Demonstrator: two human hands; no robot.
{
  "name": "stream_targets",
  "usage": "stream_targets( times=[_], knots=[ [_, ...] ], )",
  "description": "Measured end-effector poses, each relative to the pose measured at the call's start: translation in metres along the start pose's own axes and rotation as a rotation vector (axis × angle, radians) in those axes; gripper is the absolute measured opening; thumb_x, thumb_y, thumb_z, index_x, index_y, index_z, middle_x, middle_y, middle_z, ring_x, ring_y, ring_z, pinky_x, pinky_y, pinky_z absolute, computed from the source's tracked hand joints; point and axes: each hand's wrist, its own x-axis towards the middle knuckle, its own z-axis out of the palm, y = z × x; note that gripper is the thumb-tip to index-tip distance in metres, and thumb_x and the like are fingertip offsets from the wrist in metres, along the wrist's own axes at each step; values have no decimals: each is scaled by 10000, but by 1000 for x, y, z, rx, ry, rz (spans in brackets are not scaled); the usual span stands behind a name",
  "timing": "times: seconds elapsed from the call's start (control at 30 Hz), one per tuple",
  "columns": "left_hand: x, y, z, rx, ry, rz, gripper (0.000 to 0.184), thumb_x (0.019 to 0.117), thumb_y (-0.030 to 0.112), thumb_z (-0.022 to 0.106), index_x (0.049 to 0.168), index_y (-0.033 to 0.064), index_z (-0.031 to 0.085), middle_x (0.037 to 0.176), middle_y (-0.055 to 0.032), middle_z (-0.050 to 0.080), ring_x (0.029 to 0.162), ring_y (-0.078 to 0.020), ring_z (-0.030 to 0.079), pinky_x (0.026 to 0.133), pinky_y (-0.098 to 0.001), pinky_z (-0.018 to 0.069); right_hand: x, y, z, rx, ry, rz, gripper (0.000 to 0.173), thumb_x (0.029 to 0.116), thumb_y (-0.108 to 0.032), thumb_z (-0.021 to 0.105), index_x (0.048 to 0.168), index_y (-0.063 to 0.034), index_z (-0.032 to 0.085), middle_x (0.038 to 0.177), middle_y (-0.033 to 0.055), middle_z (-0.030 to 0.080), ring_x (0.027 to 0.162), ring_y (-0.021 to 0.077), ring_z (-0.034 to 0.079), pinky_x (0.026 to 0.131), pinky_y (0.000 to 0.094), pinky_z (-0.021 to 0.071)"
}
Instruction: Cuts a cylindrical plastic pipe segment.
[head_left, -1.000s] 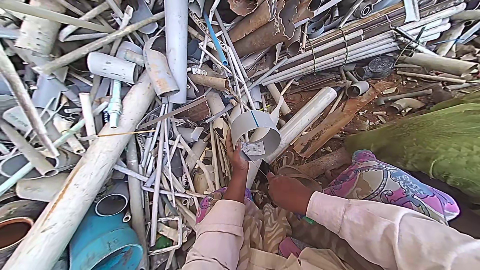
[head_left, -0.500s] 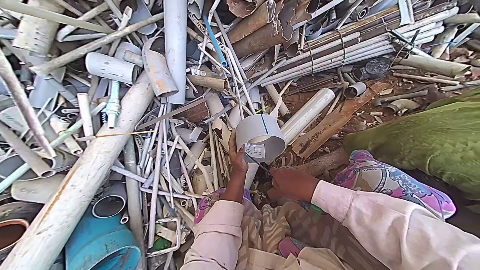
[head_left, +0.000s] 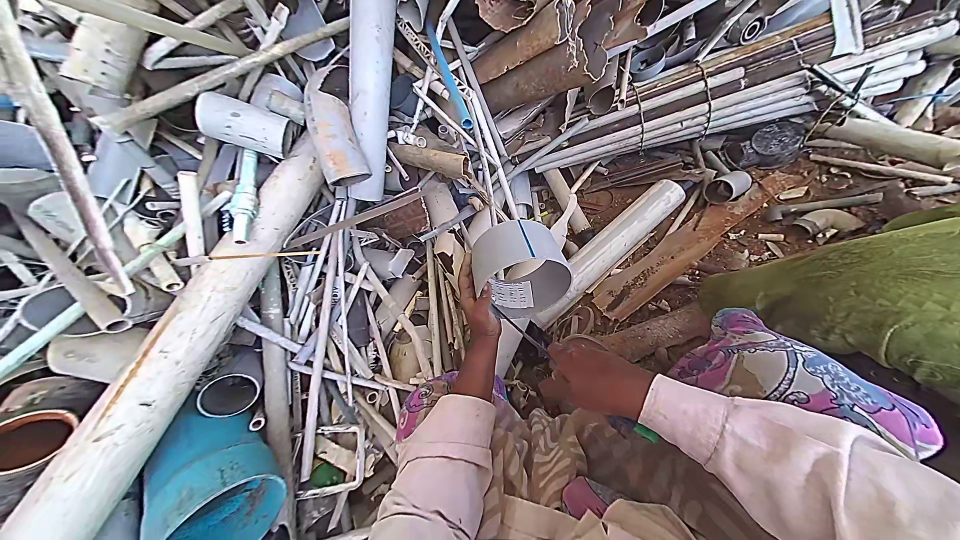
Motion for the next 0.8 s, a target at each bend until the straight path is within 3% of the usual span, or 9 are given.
stream_targets(
  times=[0.17, 0.33, 0.63, 0.8],
  knots=[
    [-6, -1, 0, 31, -72, 28, 814, 823, 203, 608, 1512, -97, 295, 1479, -189, 462, 1278, -120, 527, 1069, -289, 451, 1, 1, 2, -6, -20, 40, 455, 1096, -221, 462, 1472, 30, 403, 1241, 287, 612, 1140, 437, 638, 929, 599, 510],
    [-10, -2, 1, 92, -193, 47, 867, 796, 210, 656, 1483, -164, 283, 1489, -230, 441, 1275, -104, 530, 1067, -252, 443, -2, 6, -4, 11, -44, 14, 387, 1092, -160, 465, 1411, 59, 444, 1177, 287, 612, 1060, 424, 647, 885, 579, 512],
    [-4, -3, 3, -30, -78, -71, 827, 851, 264, 600, 1528, -67, 259, 1472, -167, 449, 1247, -105, 532, 1045, -286, 464, -8, 7, -6, -1, -34, 18, 402, 1091, -183, 468, 1426, 40, 455, 1216, 287, 617, 1135, 433, 634, 923, 593, 502],
    [-7, -7, 4, -12, -123, -47, 859, 809, 252, 657, 1503, -99, 294, 1461, -169, 475, 1242, -101, 546, 1044, -280, 469, -4, 8, -2, -26, -22, 41, 382, 1086, -195, 474, 1387, 41, 481, 1198, 282, 628, 1116, 436, 648, 897, 609, 515]
  ],
)
